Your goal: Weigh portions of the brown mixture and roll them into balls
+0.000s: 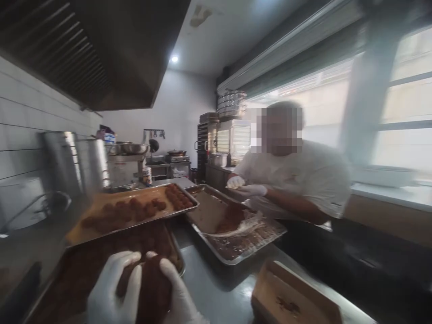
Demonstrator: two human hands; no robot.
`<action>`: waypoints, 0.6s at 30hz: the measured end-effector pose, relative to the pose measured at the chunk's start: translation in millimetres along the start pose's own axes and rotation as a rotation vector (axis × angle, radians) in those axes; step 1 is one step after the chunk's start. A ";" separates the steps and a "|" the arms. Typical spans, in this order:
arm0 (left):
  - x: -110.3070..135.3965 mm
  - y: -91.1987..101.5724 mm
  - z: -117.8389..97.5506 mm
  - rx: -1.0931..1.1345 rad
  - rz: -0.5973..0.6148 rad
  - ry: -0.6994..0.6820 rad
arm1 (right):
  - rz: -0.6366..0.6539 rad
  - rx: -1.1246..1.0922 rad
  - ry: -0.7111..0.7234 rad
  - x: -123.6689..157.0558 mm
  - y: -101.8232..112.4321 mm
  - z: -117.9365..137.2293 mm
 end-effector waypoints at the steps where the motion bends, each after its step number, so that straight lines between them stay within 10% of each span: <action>1: -0.1 -1.7 4.4 -0.012 0.033 -0.017 | 0.021 -0.051 -0.100 -2.8 8.6 -27.7; 18: 2.3 -25.5 36.3 0.222 0.265 0.400 | -0.104 -0.162 -0.108 -13.1 45.4 -36.1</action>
Point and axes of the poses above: each hand's wrist, its own x-axis away from the middle knuckle, its own y-axis out of the back of the hand, z = x × y, the point moved 7 cm from there along -x, towards the middle knuckle, and after that the axes turned 7 degrees about -y, right-handed, at the moved point
